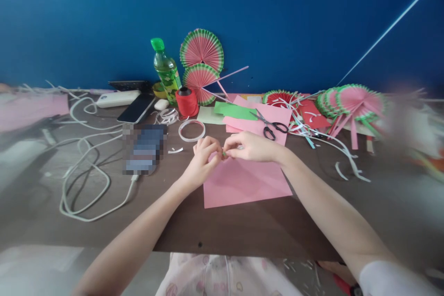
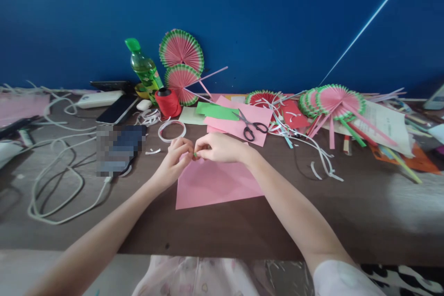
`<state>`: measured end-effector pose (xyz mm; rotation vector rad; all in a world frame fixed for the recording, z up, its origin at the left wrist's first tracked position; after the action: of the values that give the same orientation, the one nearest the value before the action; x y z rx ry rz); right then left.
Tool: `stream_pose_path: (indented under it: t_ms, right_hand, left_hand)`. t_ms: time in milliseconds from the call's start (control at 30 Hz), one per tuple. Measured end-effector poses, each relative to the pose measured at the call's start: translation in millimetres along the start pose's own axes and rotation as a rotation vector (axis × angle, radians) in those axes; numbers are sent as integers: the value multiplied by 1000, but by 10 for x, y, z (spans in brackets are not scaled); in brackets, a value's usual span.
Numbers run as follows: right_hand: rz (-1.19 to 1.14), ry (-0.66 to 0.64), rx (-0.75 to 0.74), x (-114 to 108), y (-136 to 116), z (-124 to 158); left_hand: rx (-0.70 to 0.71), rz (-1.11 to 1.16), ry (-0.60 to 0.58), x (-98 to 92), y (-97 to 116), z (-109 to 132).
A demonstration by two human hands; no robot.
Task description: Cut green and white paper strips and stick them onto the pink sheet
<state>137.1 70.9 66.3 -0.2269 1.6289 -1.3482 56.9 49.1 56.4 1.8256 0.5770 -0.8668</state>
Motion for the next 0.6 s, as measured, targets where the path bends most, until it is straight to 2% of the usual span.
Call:
stream_pose_path:
  t_ms: [200, 333, 433, 533, 600]
  right_hand:
    - [-14, -27, -4, -16, 4, 8]
    - [32, 7, 30, -132, 10, 42]
    - [76, 55, 79, -268, 85, 73]
    - [78, 99, 94, -396, 165, 101]
    - [73, 103, 100, -446, 206, 119]
  left_hand:
    - [-20, 31, -4, 11, 1, 4]
    - [-70, -6, 59, -80, -81, -30]
    - [-196, -118, 142, -270, -288, -65]
    - [-377, -356, 290, -608, -570, -32]
    - [-465, -507, 346, -804, -729, 10]
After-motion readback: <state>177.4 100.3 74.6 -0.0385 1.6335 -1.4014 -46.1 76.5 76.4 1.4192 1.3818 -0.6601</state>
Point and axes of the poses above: each hand's wrist, its own z-axis away from the middle knuckle, its own x-axis out of the palm, y = z × x, the point moved 9 cm from there along -z, towards the middle knuckle, and after that the axes turned 7 degrees about -z, right-handed, at the moved point
